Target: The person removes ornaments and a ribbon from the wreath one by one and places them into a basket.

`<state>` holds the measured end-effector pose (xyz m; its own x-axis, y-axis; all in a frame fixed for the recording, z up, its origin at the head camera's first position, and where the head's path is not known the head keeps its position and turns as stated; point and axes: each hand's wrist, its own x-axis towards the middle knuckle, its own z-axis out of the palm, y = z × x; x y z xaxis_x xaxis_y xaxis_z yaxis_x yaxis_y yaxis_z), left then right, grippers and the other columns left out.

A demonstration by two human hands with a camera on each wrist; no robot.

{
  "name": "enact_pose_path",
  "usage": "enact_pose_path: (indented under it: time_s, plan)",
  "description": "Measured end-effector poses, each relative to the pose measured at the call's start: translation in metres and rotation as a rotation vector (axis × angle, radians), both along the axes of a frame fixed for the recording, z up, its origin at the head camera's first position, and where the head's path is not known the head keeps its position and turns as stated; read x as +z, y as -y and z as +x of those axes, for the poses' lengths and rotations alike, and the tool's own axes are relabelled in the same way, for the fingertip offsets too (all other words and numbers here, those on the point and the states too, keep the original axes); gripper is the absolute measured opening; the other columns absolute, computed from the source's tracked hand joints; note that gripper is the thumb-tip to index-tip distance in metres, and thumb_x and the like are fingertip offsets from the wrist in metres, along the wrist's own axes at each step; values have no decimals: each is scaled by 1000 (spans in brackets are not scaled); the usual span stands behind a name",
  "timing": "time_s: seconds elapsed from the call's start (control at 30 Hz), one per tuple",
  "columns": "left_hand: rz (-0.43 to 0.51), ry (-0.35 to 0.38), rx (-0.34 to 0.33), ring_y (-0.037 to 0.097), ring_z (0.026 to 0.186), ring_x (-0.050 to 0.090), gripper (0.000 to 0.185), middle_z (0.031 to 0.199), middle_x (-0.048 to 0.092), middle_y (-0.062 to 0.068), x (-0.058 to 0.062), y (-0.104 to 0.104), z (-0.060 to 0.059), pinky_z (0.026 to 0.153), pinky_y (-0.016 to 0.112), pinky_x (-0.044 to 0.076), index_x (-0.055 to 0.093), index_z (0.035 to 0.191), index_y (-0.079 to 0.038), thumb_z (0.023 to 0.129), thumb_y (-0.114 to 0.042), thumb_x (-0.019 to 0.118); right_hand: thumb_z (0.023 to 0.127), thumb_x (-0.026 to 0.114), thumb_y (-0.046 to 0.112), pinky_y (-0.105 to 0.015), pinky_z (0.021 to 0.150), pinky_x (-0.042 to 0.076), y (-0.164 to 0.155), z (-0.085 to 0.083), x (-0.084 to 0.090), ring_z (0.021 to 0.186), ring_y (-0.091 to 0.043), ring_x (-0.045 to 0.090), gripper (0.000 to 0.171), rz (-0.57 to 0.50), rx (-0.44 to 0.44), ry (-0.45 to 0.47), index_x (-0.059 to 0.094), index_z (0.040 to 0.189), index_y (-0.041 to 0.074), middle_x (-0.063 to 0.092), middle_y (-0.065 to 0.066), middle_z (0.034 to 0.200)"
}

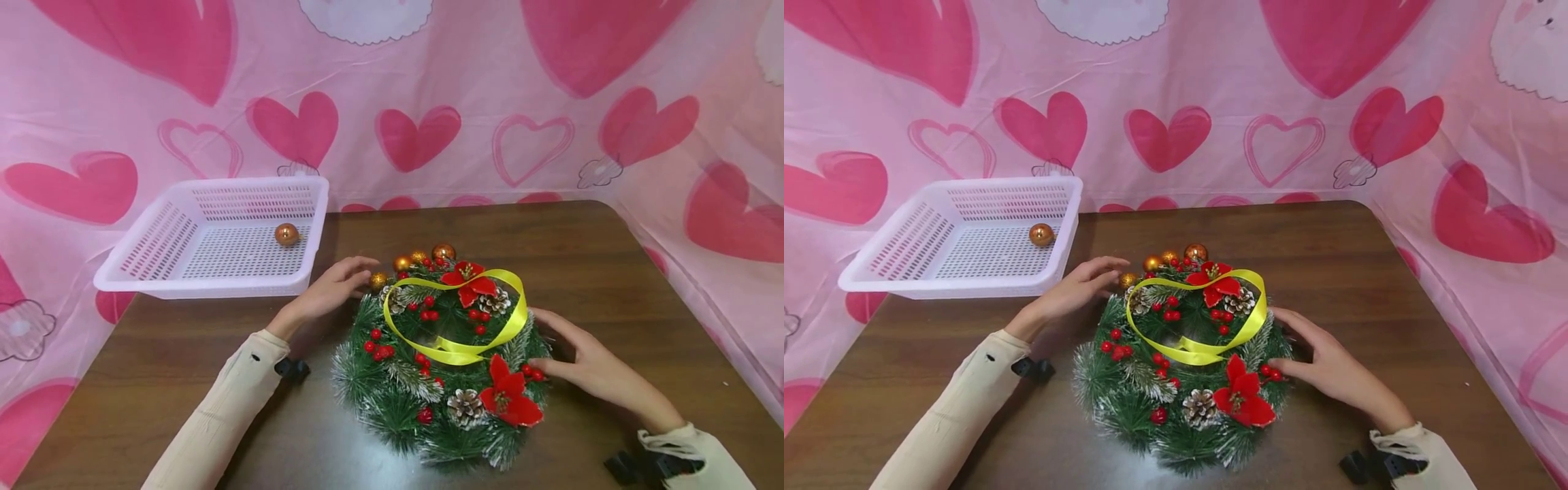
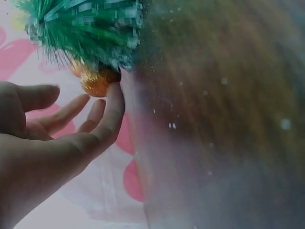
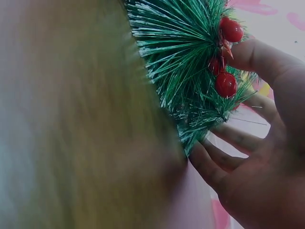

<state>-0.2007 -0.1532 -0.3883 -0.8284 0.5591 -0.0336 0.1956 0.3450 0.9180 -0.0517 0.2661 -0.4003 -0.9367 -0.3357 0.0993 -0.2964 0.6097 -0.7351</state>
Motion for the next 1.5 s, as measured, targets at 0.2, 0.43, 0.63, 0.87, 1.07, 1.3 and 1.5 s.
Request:
enact_pose_path:
  time_s: [0.2, 0.43, 0.63, 0.87, 1.07, 1.3, 1.5]
  plan:
    - [-72, -78, -50, 28, 110, 64, 41, 133, 60, 16, 2, -1, 0, 83, 42, 57, 54, 139, -3, 100, -14, 59, 89, 71, 1, -8, 98, 36, -13, -6, -5, 125, 7, 45, 69, -124, 65, 7, 42, 151, 13, 49, 20, 141]
    - [-87, -163, -24, 25, 97, 66, 39, 110, 67, 13, 3, 1, -3, 85, 40, 54, 60, 127, 0, 92, -10, 71, 90, 69, 0, -9, 97, 39, -15, -10, -7, 124, 5, 48, 67, -160, 81, 33, 41, 151, 11, 50, 19, 141]
    - [-125, -160, -74, 23, 106, 66, 45, 118, 68, 11, 4, 2, -4, 89, 41, 54, 60, 130, -1, 91, -18, 74, 91, 68, 3, -10, 95, 40, -18, -9, -6, 122, 7, 49, 66, -139, 51, 43, 41, 151, 11, 50, 22, 140]
    - [-143, -174, -77, 19, 104, 67, 31, 110, 71, 3, 9, 10, -7, 93, 42, 53, 67, 119, -8, 91, -19, 73, 91, 69, 3, -12, 95, 42, -19, -12, -8, 121, 7, 50, 67, -132, 46, 47, 41, 151, 10, 49, 23, 139]
    - [-138, -203, -69, 20, 103, 66, 29, 112, 69, 5, 13, 13, -6, 89, 40, 54, 66, 119, -5, 92, -14, 72, 92, 68, 3, -12, 94, 41, -18, -11, -7, 121, 8, 49, 66, -140, 51, 60, 40, 151, 9, 48, 25, 139]
    - [-143, -241, -49, 20, 102, 67, 28, 111, 70, 5, 18, 12, -2, 88, 39, 55, 65, 119, -2, 95, -15, 69, 92, 66, 2, -13, 95, 42, -18, -12, -7, 122, 6, 49, 66, -155, 61, 73, 39, 152, 9, 48, 23, 140]
    - [-158, -310, -27, 19, 103, 67, 27, 113, 69, 4, 24, 9, 0, 90, 41, 55, 66, 118, -5, 95, -18, 69, 92, 67, 5, -14, 95, 42, -18, -11, -6, 122, 6, 50, 66, -133, 41, 77, 40, 152, 13, 50, 20, 140]
